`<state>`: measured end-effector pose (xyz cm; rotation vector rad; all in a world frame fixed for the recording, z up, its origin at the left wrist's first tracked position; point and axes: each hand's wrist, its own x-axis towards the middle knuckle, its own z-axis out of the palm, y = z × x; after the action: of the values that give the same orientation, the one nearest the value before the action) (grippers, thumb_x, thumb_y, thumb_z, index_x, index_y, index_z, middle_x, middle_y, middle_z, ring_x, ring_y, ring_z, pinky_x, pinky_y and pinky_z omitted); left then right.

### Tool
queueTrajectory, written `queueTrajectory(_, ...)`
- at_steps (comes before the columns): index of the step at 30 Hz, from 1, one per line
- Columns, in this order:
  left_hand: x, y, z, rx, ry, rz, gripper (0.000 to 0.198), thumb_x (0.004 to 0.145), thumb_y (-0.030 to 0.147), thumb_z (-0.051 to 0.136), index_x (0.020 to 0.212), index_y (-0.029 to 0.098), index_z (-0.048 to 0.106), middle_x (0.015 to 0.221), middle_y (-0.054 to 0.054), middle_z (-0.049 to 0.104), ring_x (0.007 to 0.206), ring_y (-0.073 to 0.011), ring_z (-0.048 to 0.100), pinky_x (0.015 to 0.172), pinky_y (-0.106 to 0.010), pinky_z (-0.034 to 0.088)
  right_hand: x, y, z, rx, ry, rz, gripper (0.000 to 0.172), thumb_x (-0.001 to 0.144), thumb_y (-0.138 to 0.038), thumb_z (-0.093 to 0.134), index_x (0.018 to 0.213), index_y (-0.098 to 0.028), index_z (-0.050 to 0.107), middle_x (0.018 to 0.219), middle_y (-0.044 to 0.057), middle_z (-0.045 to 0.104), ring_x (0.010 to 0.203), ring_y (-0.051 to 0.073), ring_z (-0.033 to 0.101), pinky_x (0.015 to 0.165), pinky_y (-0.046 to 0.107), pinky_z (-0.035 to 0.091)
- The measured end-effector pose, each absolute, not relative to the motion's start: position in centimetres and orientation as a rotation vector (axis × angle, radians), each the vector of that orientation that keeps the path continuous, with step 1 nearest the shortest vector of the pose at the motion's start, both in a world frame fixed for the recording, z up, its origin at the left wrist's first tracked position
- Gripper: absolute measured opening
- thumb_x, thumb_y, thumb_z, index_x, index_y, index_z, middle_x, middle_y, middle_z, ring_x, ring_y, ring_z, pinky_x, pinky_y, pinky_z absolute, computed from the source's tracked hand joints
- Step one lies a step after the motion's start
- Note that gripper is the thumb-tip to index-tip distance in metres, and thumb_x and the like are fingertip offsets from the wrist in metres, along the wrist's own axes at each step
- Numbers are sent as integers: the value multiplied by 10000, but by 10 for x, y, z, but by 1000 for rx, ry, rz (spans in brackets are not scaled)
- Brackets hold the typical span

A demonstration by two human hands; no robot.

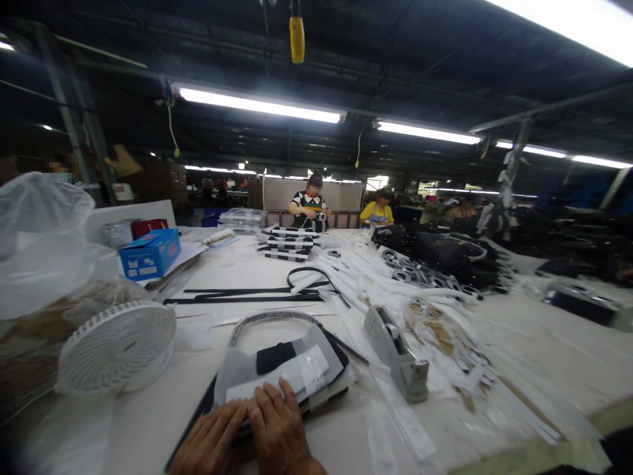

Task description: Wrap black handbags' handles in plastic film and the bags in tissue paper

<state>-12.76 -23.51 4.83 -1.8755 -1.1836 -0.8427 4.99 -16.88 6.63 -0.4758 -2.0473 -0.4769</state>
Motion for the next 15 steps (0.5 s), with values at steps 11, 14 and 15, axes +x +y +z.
queueTrajectory(11, -129, -229, 41, -1794, -1139, -880, 391, 924, 93, 381, 1218, 198, 618, 1047, -54, 725, 970, -175, 668, 892, -301, 492, 50, -168, 72, -459, -2037, -499, 338, 966, -131, 317, 1114, -154, 621, 1022, 79, 719, 1062, 168, 637, 1140, 363, 317)
queueTrajectory(14, -131, -232, 42, -1834, -1176, -802, 371, 931, 88, 383, 1193, 180, 629, 1090, -59, 717, 999, -180, 661, 905, -311, 486, 50, -168, 73, -451, -2040, -492, 337, 968, -133, 308, 1092, -145, 622, 1020, 76, 719, 1056, 170, 635, 1159, 365, 279)
queueTrajectory(15, -131, -233, 43, -1840, -1180, -786, 363, 932, 87, 387, 1188, 173, 630, 1099, -61, 715, 1005, -181, 659, 910, -315, 482, 50, -168, 73, -450, -2045, -490, 337, 967, -134, 306, 1083, -146, 623, 1025, 77, 717, 1059, 172, 633, 1164, 367, 265)
